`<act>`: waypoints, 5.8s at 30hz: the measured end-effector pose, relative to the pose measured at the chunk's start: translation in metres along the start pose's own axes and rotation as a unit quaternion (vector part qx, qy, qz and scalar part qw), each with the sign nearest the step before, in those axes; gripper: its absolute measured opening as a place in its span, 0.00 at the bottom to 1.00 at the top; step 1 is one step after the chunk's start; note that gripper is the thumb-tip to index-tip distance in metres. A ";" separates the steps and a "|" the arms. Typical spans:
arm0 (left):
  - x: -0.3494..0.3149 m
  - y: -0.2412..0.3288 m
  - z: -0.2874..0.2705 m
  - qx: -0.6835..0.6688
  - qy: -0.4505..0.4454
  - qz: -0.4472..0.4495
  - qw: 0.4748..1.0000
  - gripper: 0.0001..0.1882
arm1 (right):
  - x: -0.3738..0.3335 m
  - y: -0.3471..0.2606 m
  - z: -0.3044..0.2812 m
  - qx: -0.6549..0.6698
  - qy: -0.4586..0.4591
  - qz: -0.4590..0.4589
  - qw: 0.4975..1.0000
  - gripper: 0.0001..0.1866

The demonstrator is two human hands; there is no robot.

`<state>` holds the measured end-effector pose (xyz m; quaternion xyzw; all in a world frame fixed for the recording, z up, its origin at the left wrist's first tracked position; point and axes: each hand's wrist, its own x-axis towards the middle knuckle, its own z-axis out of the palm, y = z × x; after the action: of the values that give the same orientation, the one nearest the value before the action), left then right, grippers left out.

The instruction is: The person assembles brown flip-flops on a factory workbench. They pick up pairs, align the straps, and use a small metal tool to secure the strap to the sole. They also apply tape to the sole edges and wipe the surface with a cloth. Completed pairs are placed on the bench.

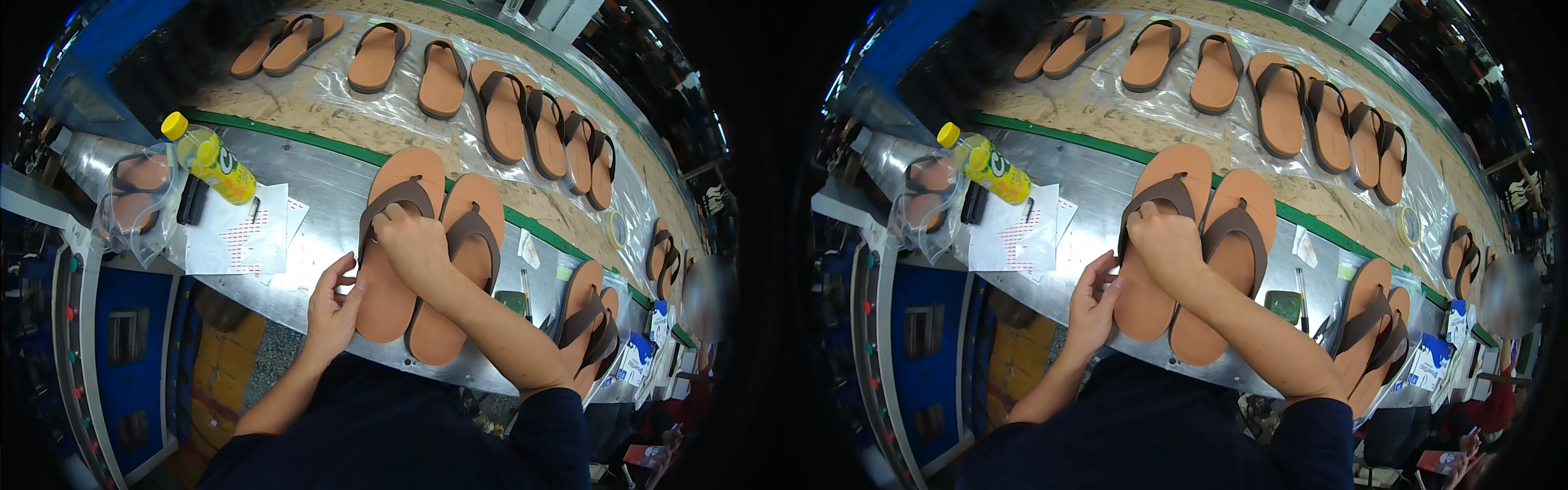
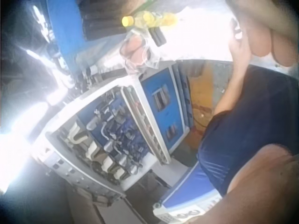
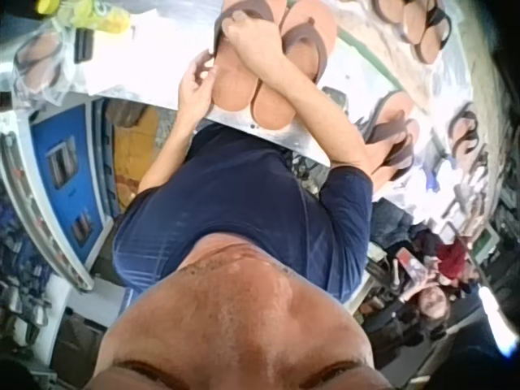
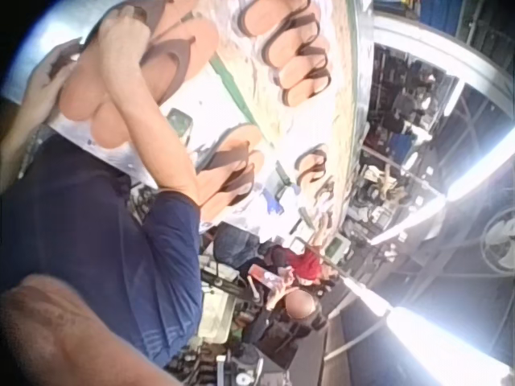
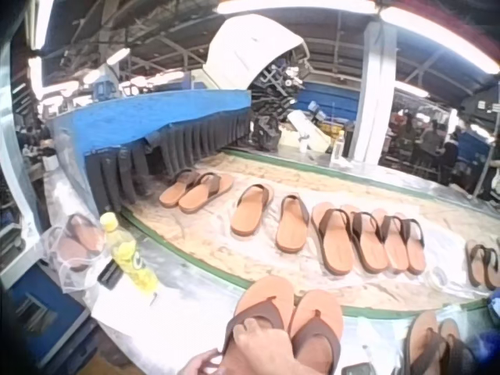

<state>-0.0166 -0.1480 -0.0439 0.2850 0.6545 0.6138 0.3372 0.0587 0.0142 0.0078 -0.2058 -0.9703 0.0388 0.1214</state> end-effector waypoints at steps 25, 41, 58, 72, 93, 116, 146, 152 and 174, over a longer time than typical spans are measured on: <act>0.013 0.045 0.119 -0.020 -0.180 0.156 0.971 0.21 | -0.165 0.110 -0.107 0.141 0.296 0.268 0.906 0.20; 0.056 -0.033 0.128 0.149 -0.052 0.134 0.978 0.16 | -0.284 0.532 -0.183 -0.141 0.277 0.449 0.838 0.16; 0.060 -0.032 0.127 0.173 -0.068 0.133 0.974 0.15 | -0.354 0.486 -0.123 -0.211 0.308 0.582 0.723 0.18; 0.061 -0.022 0.111 0.200 -0.141 0.148 0.958 0.18 | -0.227 0.710 -0.117 -0.147 0.301 0.427 0.840 0.17; 0.062 -0.007 0.112 0.174 -0.115 0.207 0.956 0.22 | -0.100 0.204 -0.045 0.144 0.059 -0.030 0.987 0.25; 0.198 0.114 0.365 0.173 -0.269 0.286 0.904 0.15 | -0.199 0.465 -0.170 0.235 0.502 0.469 0.688 0.18; 0.055 0.144 0.257 -0.090 -0.211 0.325 0.917 0.52 | -0.145 0.158 -0.197 0.013 0.399 0.246 0.883 0.08; 0.075 0.142 0.156 -0.304 -0.275 0.124 0.904 0.42 | -0.152 0.098 -0.175 0.186 0.394 0.278 0.856 0.31; 0.049 0.093 0.075 -0.258 -0.200 0.002 0.945 0.36 | -0.159 0.051 -0.069 0.718 0.256 0.312 0.567 0.36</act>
<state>0.0091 -0.0553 0.0424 0.3065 0.3919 0.6930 0.5217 0.2369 -0.0029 0.0328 -0.3418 -0.4271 0.7039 0.4531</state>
